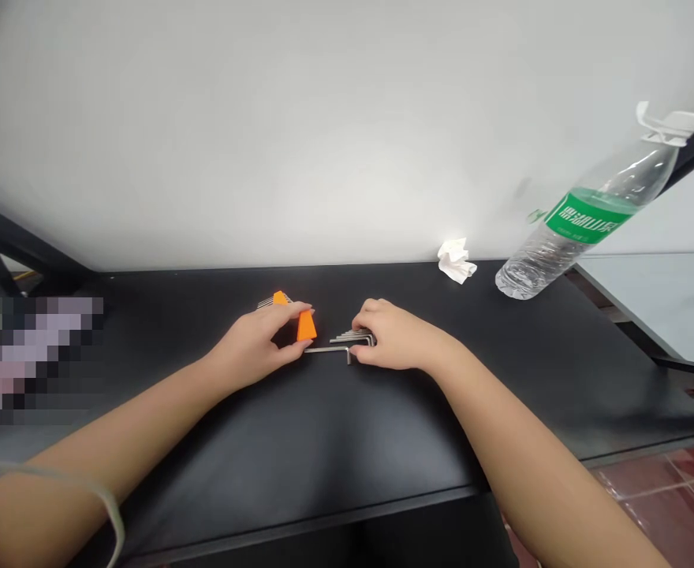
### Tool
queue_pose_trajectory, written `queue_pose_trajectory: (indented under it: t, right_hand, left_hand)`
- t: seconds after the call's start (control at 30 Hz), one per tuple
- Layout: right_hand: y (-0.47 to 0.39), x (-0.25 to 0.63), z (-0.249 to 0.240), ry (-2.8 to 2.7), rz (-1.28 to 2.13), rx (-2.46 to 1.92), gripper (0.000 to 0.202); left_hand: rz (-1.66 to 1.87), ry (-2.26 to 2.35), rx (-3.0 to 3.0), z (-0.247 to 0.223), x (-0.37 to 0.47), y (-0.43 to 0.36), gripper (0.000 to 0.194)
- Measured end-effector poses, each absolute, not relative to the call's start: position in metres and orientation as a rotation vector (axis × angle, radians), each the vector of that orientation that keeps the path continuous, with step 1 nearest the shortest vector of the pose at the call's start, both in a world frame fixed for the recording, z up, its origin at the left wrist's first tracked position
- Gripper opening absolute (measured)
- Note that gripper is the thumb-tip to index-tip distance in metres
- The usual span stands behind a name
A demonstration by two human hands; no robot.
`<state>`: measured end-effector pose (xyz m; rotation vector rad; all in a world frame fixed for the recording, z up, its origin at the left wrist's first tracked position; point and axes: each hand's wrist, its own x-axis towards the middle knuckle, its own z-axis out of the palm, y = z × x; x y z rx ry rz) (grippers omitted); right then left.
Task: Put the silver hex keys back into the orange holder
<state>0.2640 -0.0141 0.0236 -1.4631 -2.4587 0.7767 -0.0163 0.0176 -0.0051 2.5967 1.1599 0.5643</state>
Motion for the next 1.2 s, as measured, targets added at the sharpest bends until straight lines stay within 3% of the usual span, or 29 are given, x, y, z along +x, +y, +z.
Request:
queue_pose_trajectory:
  t: [0.1,0.27,0.4,0.57,0.83,1.2]
  right_hand:
    - [-0.019,0.253,0.022,-2.467,0.724,-1.466,0.030]
    - [-0.026,0.232,0.019,-2.478,0.665,-1.422,0.010]
    - [-0.031,0.216,0.013,-2.424,0.584,-1.455,0.025]
    - [-0.031,0.211,0.008,-2.480,0.449,-1.430,0.004]
    - [-0.026,0.225,0.005,-2.450,0.412,-1.561,0.017]
    - [-0.032,0.234,0.018,-2.587,0.292,-1.472,0.010]
  left_hand:
    - [0.572,1.157,2.599,-0.006,-0.016,0.018,0.048]
    - [0.622,1.155,2.617,-0.008,-0.016,0.018,0.047]
    - [0.679,1.175,2.555,-0.005,-0.015,0.016,0.048]
    - [0.792,1.201,2.396,-0.004,-0.016,0.015,0.049]
    - [0.812,1.187,2.372,-0.006,-0.019,0.017,0.048]
    - [0.802,1.012,2.097,-0.009,-0.021,0.023,0.046]
